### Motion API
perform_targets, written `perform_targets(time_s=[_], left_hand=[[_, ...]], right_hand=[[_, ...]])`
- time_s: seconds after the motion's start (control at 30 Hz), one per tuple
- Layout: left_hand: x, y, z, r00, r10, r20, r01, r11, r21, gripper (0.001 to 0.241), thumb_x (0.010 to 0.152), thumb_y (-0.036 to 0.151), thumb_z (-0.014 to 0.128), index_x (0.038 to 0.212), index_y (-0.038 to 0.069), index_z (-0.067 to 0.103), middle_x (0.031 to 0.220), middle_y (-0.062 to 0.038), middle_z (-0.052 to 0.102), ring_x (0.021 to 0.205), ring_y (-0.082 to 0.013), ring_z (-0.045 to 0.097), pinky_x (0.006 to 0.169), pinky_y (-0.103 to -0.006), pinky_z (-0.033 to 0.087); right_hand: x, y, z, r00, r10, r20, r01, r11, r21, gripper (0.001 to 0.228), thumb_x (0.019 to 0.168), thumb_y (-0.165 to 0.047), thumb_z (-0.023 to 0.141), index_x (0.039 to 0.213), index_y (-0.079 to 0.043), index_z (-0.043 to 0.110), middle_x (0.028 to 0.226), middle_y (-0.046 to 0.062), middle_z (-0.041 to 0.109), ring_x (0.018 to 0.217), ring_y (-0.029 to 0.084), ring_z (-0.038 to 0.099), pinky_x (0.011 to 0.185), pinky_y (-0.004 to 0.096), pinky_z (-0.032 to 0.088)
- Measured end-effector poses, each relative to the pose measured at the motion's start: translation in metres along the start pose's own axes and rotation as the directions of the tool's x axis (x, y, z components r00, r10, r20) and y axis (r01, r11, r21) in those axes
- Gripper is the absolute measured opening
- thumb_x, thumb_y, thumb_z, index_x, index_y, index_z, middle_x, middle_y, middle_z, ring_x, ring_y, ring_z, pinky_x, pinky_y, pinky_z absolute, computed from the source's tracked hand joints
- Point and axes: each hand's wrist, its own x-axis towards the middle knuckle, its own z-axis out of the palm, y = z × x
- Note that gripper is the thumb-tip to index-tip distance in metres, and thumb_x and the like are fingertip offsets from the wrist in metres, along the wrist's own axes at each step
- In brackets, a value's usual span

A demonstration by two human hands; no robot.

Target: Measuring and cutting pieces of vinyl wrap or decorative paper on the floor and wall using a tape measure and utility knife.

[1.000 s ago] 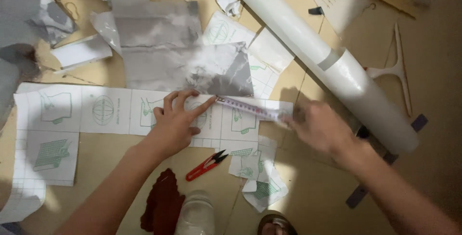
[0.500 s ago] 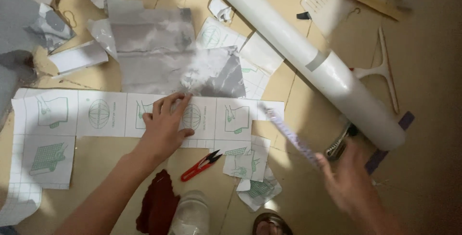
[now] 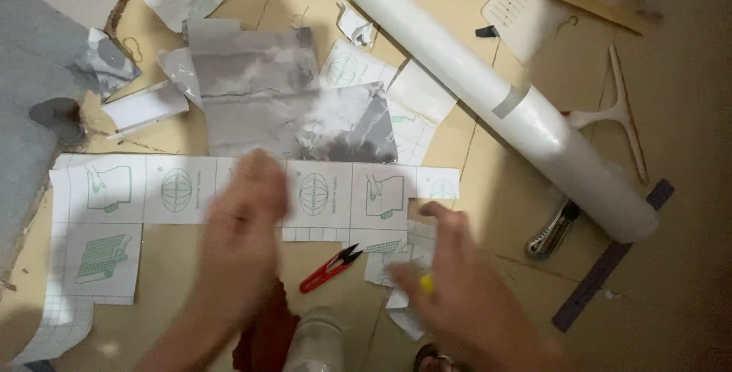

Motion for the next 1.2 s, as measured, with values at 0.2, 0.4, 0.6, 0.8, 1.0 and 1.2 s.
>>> perform_targets(time_s=[0.2, 0.4, 0.6, 0.8, 1.0, 1.2], left_hand=[[-0.005, -0.063, -0.058, 0.947, -0.228, -0.225, 0.275, 0.939, 0.207, 0.038, 0.095, -0.006, 0.043, 0.131, 0.008, 0.047, 0.073, -0.007, 0.055, 0.066, -0.017, 0.046, 0.059, -0.0318, 0.038], [-0.019, -0.092, -0.055, 0.667, -0.7, -0.255, 0.742, 0.593, 0.312, 0.03, 0.106, 0.02, 0.063, 0.105, -0.003, 0.082, 0.09, -0.013, 0.08, 0.069, -0.0224, 0.067, 0.065, -0.0326, 0.052], [-0.022, -0.1, -0.044, 0.526, -0.806, -0.272, 0.85, 0.491, 0.189, 0.048, 0.111, 0.024, 0.058, 0.108, -0.017, 0.081, 0.092, -0.025, 0.085, 0.077, -0.0313, 0.08, 0.077, -0.0377, 0.065], [-0.013, -0.127, -0.034, 0.54, -0.824, -0.174, 0.838, 0.544, 0.023, 0.041, 0.107, 0.015, 0.064, 0.111, -0.023, 0.079, 0.091, -0.029, 0.081, 0.074, -0.0336, 0.073, 0.069, -0.0387, 0.058], [-0.028, -0.123, -0.002, 0.576, -0.781, -0.24, 0.793, 0.605, -0.067, 0.029, 0.105, 0.01, 0.067, 0.111, -0.015, 0.081, 0.093, -0.022, 0.081, 0.078, -0.0282, 0.074, 0.074, -0.0353, 0.06], [-0.046, -0.175, -0.011, 0.789, -0.572, -0.222, 0.594, 0.804, 0.04, 0.025, 0.112, 0.013, 0.049, 0.108, -0.001, 0.069, 0.064, -0.014, 0.061, 0.053, -0.0231, 0.059, 0.056, -0.0376, 0.051]], right_hand=[[0.017, 0.091, 0.016, 0.869, 0.491, -0.065, -0.436, 0.697, -0.569, 0.067, 0.101, -0.068, 0.048, 0.153, -0.027, 0.038, 0.135, 0.007, 0.049, 0.084, 0.032, 0.081, 0.075, 0.052, 0.07], [0.036, 0.065, 0.021, 0.89, 0.435, -0.135, -0.394, 0.587, -0.707, 0.072, 0.103, -0.062, 0.052, 0.147, -0.007, 0.039, 0.121, 0.014, 0.055, 0.083, 0.034, 0.08, 0.067, 0.046, 0.071], [0.058, 0.035, 0.139, 0.737, -0.643, 0.21, 0.666, 0.635, -0.39, 0.035, 0.086, -0.012, 0.071, 0.121, -0.014, 0.066, 0.122, 0.013, 0.062, 0.116, 0.032, 0.061, 0.099, 0.049, 0.047], [0.056, 0.043, 0.119, 0.601, -0.782, 0.168, 0.743, 0.468, -0.478, 0.019, 0.083, -0.012, 0.071, 0.099, -0.002, 0.072, 0.098, 0.016, 0.071, 0.1, 0.031, 0.06, 0.1, 0.045, 0.049], [0.026, 0.037, 0.068, 0.936, -0.352, 0.016, 0.324, 0.842, -0.432, 0.05, 0.087, -0.025, 0.076, 0.133, -0.01, 0.065, 0.116, 0.008, 0.064, 0.094, 0.028, 0.065, 0.07, 0.04, 0.056], [0.055, 0.052, 0.102, 0.972, -0.203, -0.117, 0.133, 0.89, -0.436, 0.063, 0.086, -0.039, 0.084, 0.136, -0.008, 0.058, 0.116, 0.012, 0.058, 0.093, 0.032, 0.064, 0.078, 0.044, 0.055]])
